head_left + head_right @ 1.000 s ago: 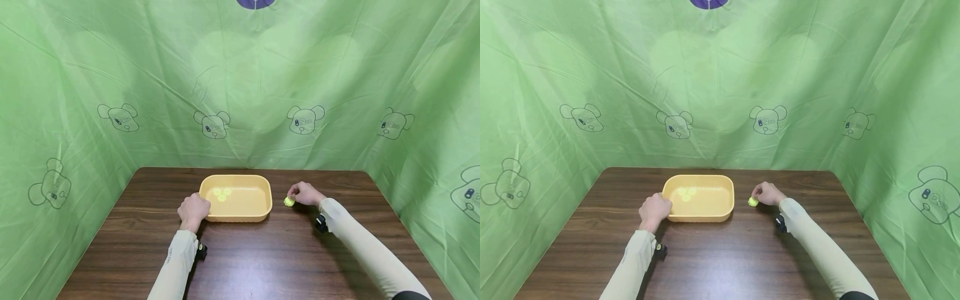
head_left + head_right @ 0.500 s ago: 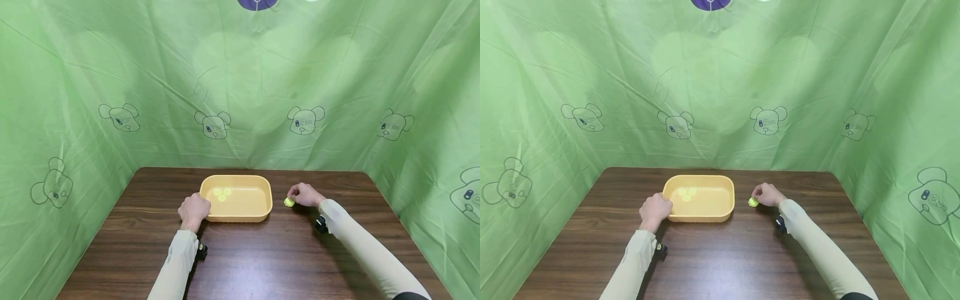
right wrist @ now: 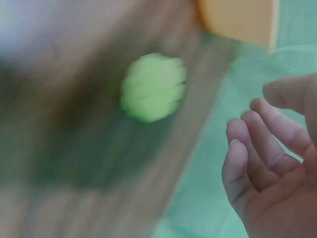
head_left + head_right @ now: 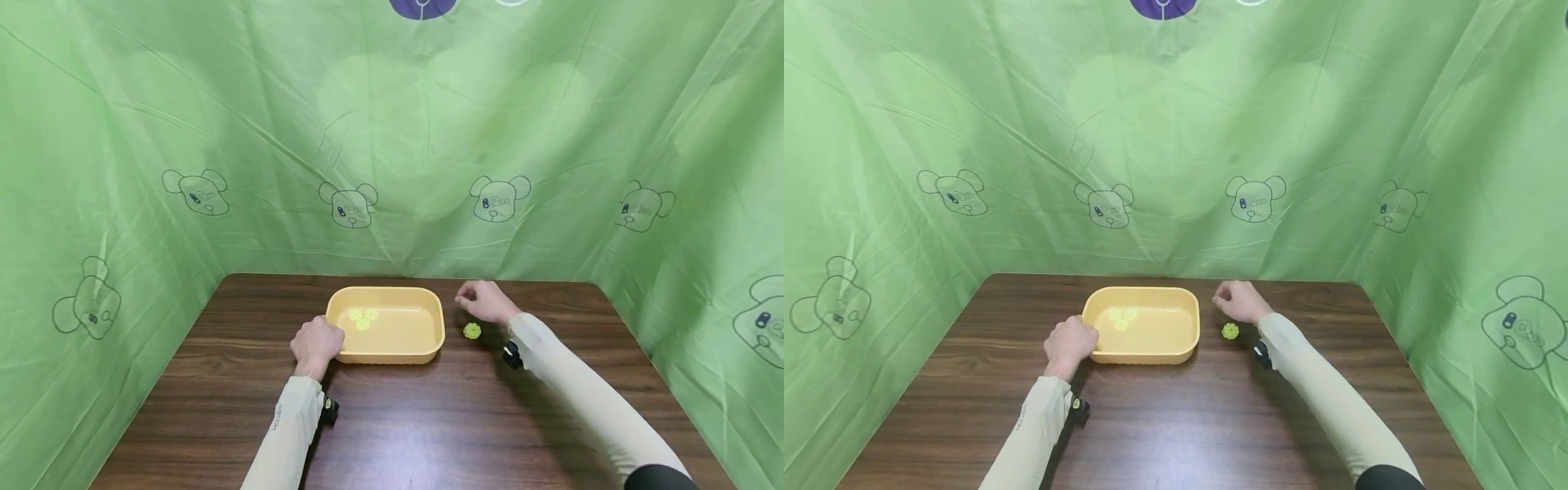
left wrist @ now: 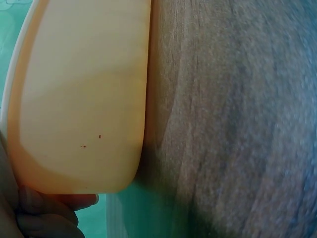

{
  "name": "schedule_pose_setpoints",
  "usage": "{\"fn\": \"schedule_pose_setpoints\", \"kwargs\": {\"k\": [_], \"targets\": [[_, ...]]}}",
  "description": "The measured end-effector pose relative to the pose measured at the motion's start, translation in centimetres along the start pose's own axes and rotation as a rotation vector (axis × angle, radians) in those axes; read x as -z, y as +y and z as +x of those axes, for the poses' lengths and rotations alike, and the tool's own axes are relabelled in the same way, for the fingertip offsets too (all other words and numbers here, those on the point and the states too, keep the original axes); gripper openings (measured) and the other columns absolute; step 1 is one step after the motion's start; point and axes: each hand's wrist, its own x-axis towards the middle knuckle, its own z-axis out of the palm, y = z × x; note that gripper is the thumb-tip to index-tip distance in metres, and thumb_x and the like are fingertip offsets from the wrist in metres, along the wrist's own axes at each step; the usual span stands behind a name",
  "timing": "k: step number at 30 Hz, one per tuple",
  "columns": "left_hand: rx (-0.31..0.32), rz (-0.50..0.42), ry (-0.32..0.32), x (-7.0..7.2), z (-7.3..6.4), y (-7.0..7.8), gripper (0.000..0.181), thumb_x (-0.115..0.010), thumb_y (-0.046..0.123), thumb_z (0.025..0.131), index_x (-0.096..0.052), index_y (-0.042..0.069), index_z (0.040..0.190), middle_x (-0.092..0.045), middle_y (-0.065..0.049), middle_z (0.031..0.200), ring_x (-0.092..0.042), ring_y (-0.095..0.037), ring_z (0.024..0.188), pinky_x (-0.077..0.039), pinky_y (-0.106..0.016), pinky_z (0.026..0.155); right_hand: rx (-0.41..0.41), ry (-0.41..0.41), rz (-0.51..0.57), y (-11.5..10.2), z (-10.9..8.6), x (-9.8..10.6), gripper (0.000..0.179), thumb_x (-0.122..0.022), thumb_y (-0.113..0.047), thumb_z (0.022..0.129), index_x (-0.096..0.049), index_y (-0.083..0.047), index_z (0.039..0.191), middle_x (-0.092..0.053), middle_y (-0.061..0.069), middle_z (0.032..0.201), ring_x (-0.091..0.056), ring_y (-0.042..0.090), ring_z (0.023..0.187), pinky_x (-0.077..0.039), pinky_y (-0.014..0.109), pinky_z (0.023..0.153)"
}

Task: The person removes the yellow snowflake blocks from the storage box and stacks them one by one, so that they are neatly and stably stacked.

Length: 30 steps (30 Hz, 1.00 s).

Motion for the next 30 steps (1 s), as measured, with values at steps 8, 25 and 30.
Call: {"fn": "schedule_pose_setpoints", "kwargs": {"k": [8, 25, 30], "targets": [[0.008, -0.010, 0.003, 0.3, -0.1, -0.2, 0.028, -0.048, 0.023, 0.087, -0.071, 0.009, 0.096, -0.070, -0.016, 0.086, -0.066, -0.034, 0.075, -0.045, -0.049, 0.056, 0.042, -0.041, 0.097, -7.8, 5.0, 0.0, 0.016, -0.069, -0.028, 0.095, -0.073, -0.014, 0.101, -0.072, 0.001, 0.094, -0.065, 0.018, 0.087, -0.053, 0.038, 0.083], [0.017, -0.011, -0.002, 0.4, -0.2, 0.3, 0.028, -0.049, 0.024, 0.088, -0.070, 0.008, 0.094, -0.068, -0.014, 0.081, -0.063, -0.030, 0.069, -0.044, -0.046, 0.054, -0.064, -0.402, 0.239, -14.8, 9.6, -9.2, 0.010, -0.077, -0.020, 0.087, -0.074, -0.012, 0.092, -0.070, -0.003, 0.081, -0.067, 0.016, 0.072, -0.058, 0.034, 0.073], [0.009, 0.001, -0.003, 0.2, 0.1, 0.3, 0.023, -0.050, 0.025, 0.086, -0.068, 0.009, 0.084, -0.066, -0.013, 0.078, -0.063, -0.030, 0.068, -0.043, -0.046, 0.053, -0.116, -0.456, 0.242, -14.5, 10.0, -10.0, 0.014, -0.079, -0.018, 0.086, -0.071, -0.011, 0.094, -0.067, -0.002, 0.073, -0.062, 0.013, 0.063, -0.059, 0.039, 0.072]]}}
